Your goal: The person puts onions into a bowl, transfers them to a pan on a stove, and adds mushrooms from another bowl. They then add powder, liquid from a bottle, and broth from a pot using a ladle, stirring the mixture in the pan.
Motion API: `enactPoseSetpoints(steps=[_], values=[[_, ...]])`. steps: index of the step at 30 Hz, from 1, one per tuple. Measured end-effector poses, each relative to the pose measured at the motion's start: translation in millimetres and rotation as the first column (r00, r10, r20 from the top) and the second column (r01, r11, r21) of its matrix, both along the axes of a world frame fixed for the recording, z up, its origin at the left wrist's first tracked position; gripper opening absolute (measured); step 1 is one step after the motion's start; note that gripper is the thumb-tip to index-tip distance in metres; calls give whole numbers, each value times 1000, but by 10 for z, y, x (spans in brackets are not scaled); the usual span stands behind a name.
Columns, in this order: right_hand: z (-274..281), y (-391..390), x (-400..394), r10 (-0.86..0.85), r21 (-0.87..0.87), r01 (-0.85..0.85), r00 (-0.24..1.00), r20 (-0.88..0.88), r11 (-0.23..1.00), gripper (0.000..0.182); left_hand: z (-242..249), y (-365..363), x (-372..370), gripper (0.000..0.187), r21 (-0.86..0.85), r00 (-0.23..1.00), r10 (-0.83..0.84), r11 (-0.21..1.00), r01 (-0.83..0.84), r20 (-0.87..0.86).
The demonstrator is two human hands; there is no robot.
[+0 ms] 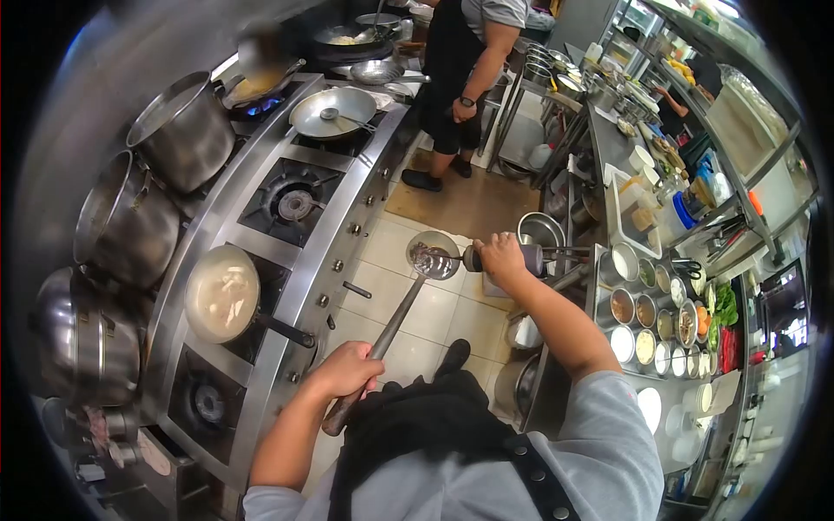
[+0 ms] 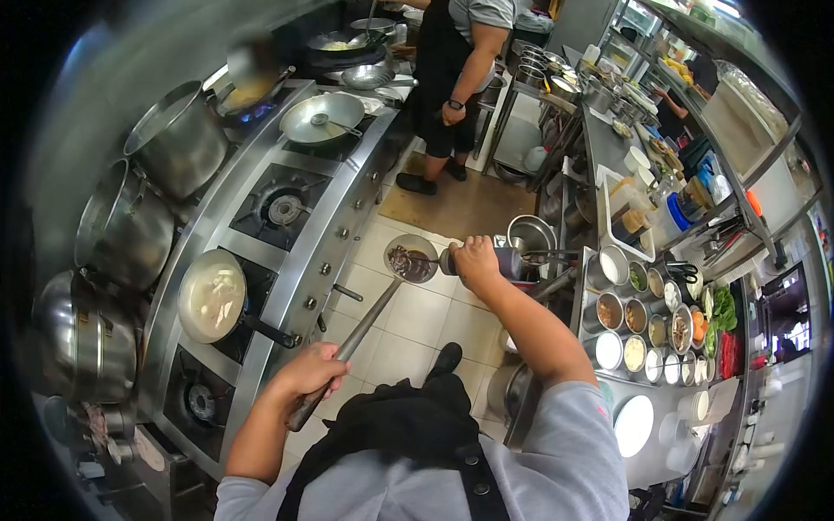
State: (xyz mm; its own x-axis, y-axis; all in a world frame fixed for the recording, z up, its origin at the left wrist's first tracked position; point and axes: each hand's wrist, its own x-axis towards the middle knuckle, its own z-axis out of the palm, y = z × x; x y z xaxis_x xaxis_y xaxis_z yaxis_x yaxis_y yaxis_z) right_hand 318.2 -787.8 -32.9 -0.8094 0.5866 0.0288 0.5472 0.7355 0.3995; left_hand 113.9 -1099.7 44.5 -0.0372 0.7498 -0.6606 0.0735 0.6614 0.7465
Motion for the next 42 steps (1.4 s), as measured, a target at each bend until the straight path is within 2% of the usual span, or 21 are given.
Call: enactPoseSetpoints(steps=[7,12,15,18,20,22,24,26,27,29,30,31,32,33,34,35,36,38,39,40,42], values=[[50,260,211,-34,-56,36,998,50,998,25,67,327,112,16,-6,1000,-11,1000,11,-24],[-32,666,444,-63,-46,63,998,-1,997,23,172,811,267,18,-47,999,-42,998,41,-30],[-76,1009,609,-132,-144,127,991,-23,981,21,237,1153,392,16,-68,999,-45,997,43,-30],[-208,1377,879,-128,-211,91,978,-164,973,29,318,1506,542,9,-71,996,-88,994,87,-14],[-223,1651,1096,-167,-408,81,969,-181,910,42,411,1752,646,5,-93,1000,-8,996,11,30],[-224,1830,1278,-269,-546,95,931,-248,832,54,426,1968,684,5,-77,997,-46,996,50,60],[-244,2003,1486,-331,-623,8,852,-404,782,66,477,2204,753,7,-65,994,-56,996,62,90],[-149,2108,1714,-378,-622,-146,681,-627,769,76,523,2397,835,11,-51,991,-47,997,53,123],[-49,2173,1822,-383,-620,-139,677,-628,772,76,525,2476,854,13,-53,984,-29,998,39,178],[208,2323,2050,-483,-615,-184,467,-741,766,84,594,2613,923,14,-56,980,-16,998,28,200],[461,2378,2175,-600,-694,-132,407,-689,707,84,625,2667,957,15,-61,974,3,998,11,225],[704,2418,2308,-496,-560,-119,341,-798,820,84,623,2687,965,15,-60,966,29,998,-14,255],[772,2583,2461,-504,-545,-188,225,-834,817,84,616,2691,973,15,-60,966,31,998,-16,256],[957,2652,2585,-469,-483,-133,125,-874,865,94,611,2683,974,14,-58,958,56,997,-41,280],[1073,2773,2728,-467,-468,22,120,-876,883,98,603,2680,971,14,-53,950,80,996,-67,303],[1316,2782,2810,-342,-330,124,95,-935,936,84,597,2661,991,14,-38,967,77,997,-70,243],[1280,2953,2954,-194,-172,227,79,-978,959,83,584,2613,981,14,-41,967,78,997,-70,243],[1287,3175,3196,-246,-241,278,-18,-969,930,84,560,2517,969,14,-6,940,185,982,-191,286],[1353,3218,3257,-231,-210,376,11,-973,902,83,601,2482,968,14,-15,937,190,981,-195,294],[1290,3306,3365,-236,-211,371,23,-971,904,83,667,2420,966,15,-22,939,220,975,-223,265],[1066,3512,3591,-382,-314,451,65,-922,835,80,792,2263,957,15,-32,935,292,956,-292,204]])
